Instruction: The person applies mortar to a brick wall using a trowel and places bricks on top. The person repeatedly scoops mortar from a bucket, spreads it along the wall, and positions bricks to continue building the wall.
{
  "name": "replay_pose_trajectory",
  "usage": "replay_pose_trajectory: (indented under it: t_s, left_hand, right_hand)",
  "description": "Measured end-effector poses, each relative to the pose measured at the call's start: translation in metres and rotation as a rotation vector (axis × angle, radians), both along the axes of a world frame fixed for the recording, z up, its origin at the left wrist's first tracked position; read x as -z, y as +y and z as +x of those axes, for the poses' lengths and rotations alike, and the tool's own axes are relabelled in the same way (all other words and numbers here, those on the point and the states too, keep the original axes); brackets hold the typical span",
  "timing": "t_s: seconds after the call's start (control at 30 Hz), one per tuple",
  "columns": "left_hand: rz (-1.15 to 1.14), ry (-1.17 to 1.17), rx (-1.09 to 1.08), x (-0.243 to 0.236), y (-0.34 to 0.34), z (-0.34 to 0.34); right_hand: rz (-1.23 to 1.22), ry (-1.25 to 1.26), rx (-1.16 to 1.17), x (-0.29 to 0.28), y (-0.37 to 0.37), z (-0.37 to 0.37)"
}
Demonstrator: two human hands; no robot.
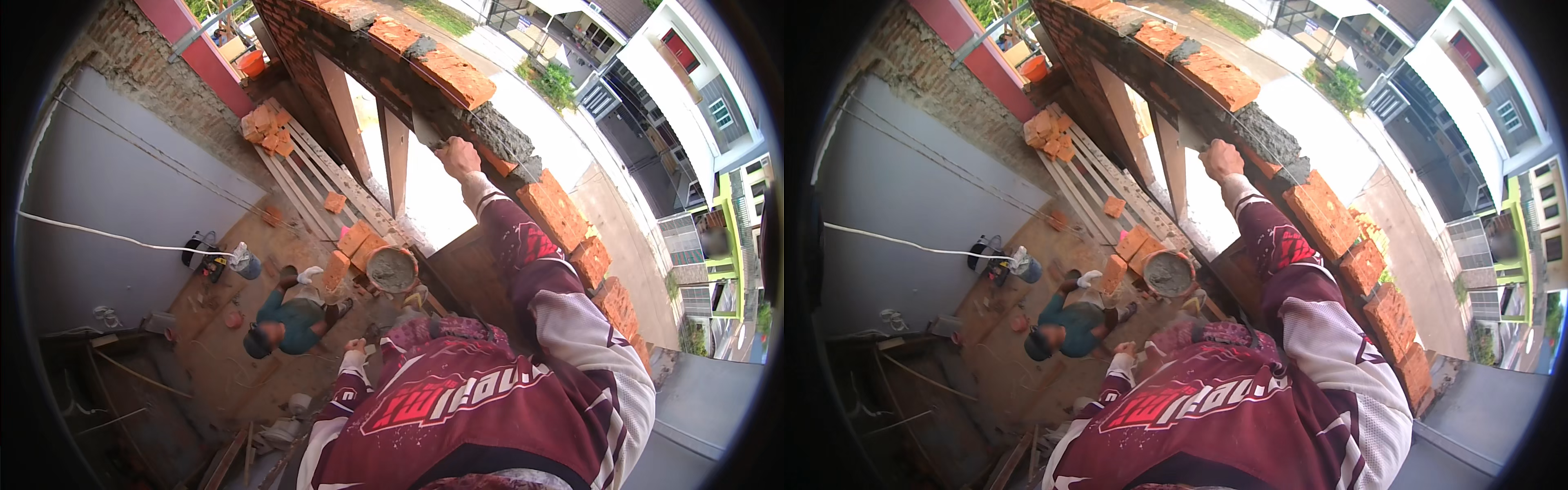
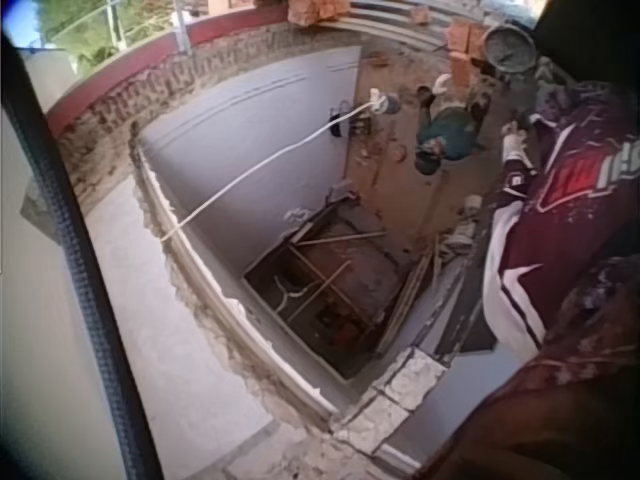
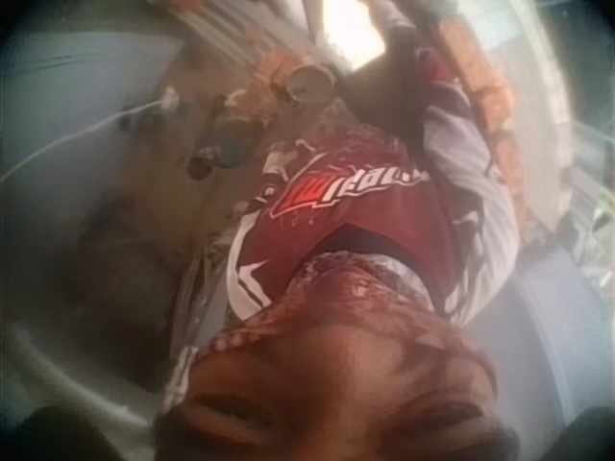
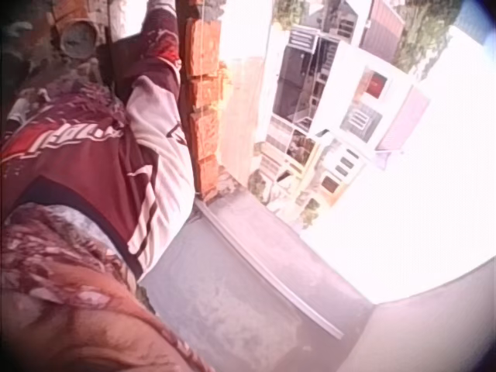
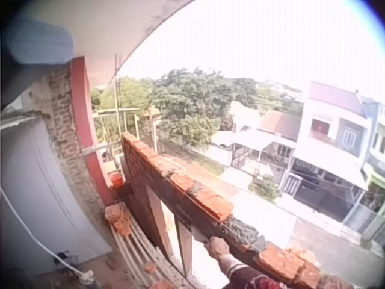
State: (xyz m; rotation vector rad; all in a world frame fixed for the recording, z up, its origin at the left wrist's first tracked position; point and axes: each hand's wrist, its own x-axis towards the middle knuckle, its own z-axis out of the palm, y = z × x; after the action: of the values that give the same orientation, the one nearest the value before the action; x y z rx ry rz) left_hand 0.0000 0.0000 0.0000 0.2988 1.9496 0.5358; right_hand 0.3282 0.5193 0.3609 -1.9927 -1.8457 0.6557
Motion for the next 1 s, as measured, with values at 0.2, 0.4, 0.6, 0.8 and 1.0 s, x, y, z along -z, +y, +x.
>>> replay_pose_trajectory:
  t_s: [0.2, 0.4, 0.6, 0.8, 1.0]
  left_hand:
    - [-0.085, 0.133, 0.161, 0.004, -0.005, -0.009]
    - [-0.021, 0.096, 0.180, 0.003, 0.026, -0.017]
    - [0.069, 0.039, 0.180, 0.023, 0.062, -0.017]
    - [0.047, 0.080, 0.177, 0.022, 0.054, -0.006]
    - [-0.028, 0.100, 0.146, 0.008, 0.024, -0.001]
  right_hand:
    - [0.063, 0.027, 0.058, -0.026, -0.024, 0.018]
    - [0.150, 0.119, 0.094, -0.034, -0.059, 0.045]
    - [0.215, 0.031, 0.111, -0.030, -0.082, 0.058]
    - [0.354, -0.131, 0.033, -0.024, -0.107, 0.057]
    - [0.317, -0.119, -0.149, -0.041, -0.121, 0.042]
